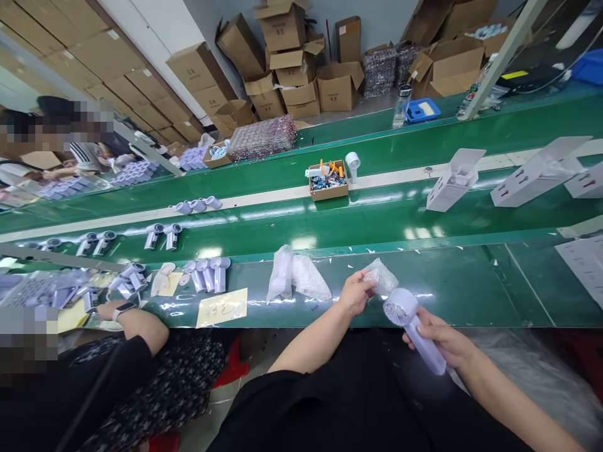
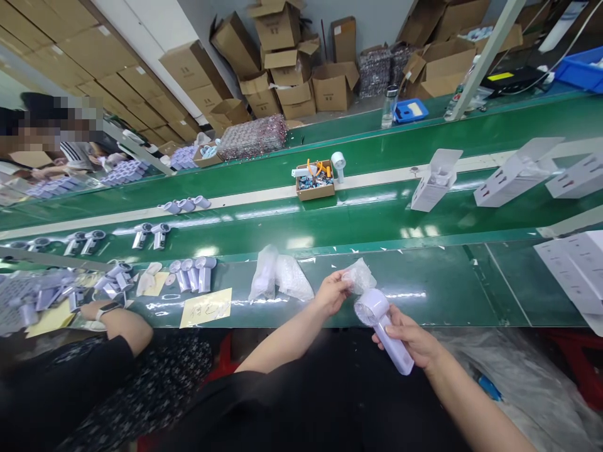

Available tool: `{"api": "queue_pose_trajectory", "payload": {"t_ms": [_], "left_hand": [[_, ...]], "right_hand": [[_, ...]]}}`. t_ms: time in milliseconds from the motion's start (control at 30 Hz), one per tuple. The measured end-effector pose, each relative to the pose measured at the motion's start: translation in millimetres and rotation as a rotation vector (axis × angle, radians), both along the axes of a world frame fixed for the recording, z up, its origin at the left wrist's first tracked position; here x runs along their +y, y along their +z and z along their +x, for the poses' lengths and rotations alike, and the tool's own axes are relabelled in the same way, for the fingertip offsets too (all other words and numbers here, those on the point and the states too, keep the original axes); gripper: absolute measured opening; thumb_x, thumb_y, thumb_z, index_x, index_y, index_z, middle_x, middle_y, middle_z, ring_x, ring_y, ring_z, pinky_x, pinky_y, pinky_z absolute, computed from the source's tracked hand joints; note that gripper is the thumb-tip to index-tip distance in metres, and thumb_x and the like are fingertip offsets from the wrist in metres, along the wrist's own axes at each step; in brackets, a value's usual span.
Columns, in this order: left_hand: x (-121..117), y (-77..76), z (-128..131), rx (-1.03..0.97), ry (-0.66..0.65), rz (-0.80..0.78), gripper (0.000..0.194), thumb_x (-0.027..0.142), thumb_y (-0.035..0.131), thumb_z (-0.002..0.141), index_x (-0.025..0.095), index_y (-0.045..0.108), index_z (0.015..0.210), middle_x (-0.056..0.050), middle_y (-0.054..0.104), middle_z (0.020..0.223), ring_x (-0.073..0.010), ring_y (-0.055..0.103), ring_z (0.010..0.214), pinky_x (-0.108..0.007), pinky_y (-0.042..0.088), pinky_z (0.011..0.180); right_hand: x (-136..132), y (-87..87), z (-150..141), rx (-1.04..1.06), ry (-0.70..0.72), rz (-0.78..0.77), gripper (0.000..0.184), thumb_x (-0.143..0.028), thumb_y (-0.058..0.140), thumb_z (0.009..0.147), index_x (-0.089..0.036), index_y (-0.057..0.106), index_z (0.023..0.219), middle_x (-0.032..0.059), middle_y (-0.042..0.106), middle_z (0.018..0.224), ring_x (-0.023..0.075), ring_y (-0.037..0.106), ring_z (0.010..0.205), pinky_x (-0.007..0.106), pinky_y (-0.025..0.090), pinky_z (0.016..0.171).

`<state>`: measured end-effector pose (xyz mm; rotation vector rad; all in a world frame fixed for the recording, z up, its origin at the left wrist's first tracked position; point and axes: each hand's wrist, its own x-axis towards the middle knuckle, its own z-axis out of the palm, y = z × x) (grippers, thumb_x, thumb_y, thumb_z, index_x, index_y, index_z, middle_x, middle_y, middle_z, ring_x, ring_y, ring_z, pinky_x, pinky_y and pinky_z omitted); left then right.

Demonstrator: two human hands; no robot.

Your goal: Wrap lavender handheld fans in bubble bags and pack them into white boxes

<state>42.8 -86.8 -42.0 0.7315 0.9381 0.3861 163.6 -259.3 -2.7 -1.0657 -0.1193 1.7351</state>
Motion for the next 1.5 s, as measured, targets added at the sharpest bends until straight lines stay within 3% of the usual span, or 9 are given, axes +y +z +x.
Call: {"api": "queue_pose_trajectory", "payload": {"t_ms": [67,167,333,533,767,867,1067,1300,1500], "left_hand": [[-4,2.1,0,0.039,-0.067,0.113,0.047,0.023,0.076,0.055,0.016,0.062,0.1,0.0,0.061,0.073,-0.0079,0.051,0.058,-0.02,0.037,0.056],[-14,4.6,0,0.114,-0.115,0.295,0.028,0.03,0.074,0.059,0.011,0.064,0.076,0.001,0.057,0.063,-0.0076,0.046,0.056,-0.021,0.035,0.055],[-20,10.4,-4,0.131,-0.177,0.162,0.044,0.053,0.069,0.062,0.011,0.056,0.056,0.002,0.048,0.049,-0.0071,0.039,0.047,-0.022,0.029,0.048],[-7,26.3,-10,0.18,-0.285,0.304,0.051,0.06,0.063,0.065,0.012,0.054,0.053,0.004,0.042,0.045,-0.0055,0.034,0.043,-0.022,0.024,0.045],[18,38.1,-14,0.024,-0.746,0.109,0.039,0.047,0.075,0.055,0.01,0.065,0.064,-0.002,0.057,0.056,-0.0099,0.047,0.049,-0.024,0.035,0.05],[31,45.3,-17,0.115,-0.716,0.467,0.03,0.041,0.066,0.067,0.012,0.065,0.062,-0.002,0.058,0.058,-0.0118,0.05,0.054,-0.024,0.037,0.055],[31,44.1,-41,0.362,-0.641,1.445,0.02,0.025,0.046,0.085,0.018,0.064,0.08,-0.006,0.062,0.079,-0.0189,0.055,0.082,-0.031,0.042,0.08],[1,35.3,-56,0.332,-0.538,1.793,0.018,0.023,0.044,0.089,0.017,0.059,0.081,-0.006,0.054,0.072,-0.0175,0.051,0.075,-0.029,0.043,0.071],[-2,27.0,-59,0.254,-0.404,1.993,0.011,0.016,0.047,0.084,0.014,0.058,0.082,-0.004,0.05,0.065,-0.0161,0.048,0.067,-0.028,0.041,0.062]], "right_hand": [[0,-0.1,1,-0.026,-0.01,0.003,0.062,-0.03,0.078,0.061,-0.025,0.048,0.115,0.0031,0.062,0.089,0.0202,0.065,0.076,0.032,0.053,0.065],[8,2.4,-3,-0.046,-0.018,0.023,0.067,-0.031,0.077,0.061,-0.026,0.047,0.119,0.0041,0.061,0.095,0.0202,0.064,0.08,0.03,0.053,0.064],[18,7.6,-17,-0.056,0.089,0.081,0.098,-0.029,0.079,0.057,-0.026,0.024,0.138,0.0024,0.062,0.089,0.018,0.063,0.071,0.026,0.049,0.057],[12,14.9,-29,-0.275,0.083,-0.015,0.123,-0.026,0.08,0.058,-0.027,-0.009,0.142,-0.0043,0.062,0.077,0.0152,0.061,0.067,0.025,0.045,0.061],[29,16.1,-29,-0.197,0.191,0.16,0.085,-0.026,0.079,0.06,-0.023,0.038,0.134,0.0051,0.064,0.1,0.0215,0.06,0.093,0.033,0.045,0.08],[33,12.1,-28,-0.335,0.127,0.085,0.064,-0.027,0.079,0.061,-0.02,0.054,0.119,0.0054,0.063,0.103,0.0214,0.059,0.097,0.033,0.044,0.085],[24,16.4,-21,-0.334,0.054,-0.04,0.051,-0.035,0.071,0.071,-0.024,0.054,0.118,0.0054,0.06,0.112,0.018,0.063,0.077,0.03,0.051,0.062],[31,13.5,-35,-0.321,-0.175,-0.081,0.049,-0.032,0.073,0.07,-0.028,0.053,0.114,0.0029,0.057,0.122,0.0164,0.065,0.073,0.028,0.054,0.056],[34,17.0,-45,-0.182,-0.296,-0.15,0.047,-0.025,0.074,0.066,-0.024,0.051,0.107,0.0036,0.068,0.092,0.0221,0.067,0.071,0.031,0.055,0.053]]}}
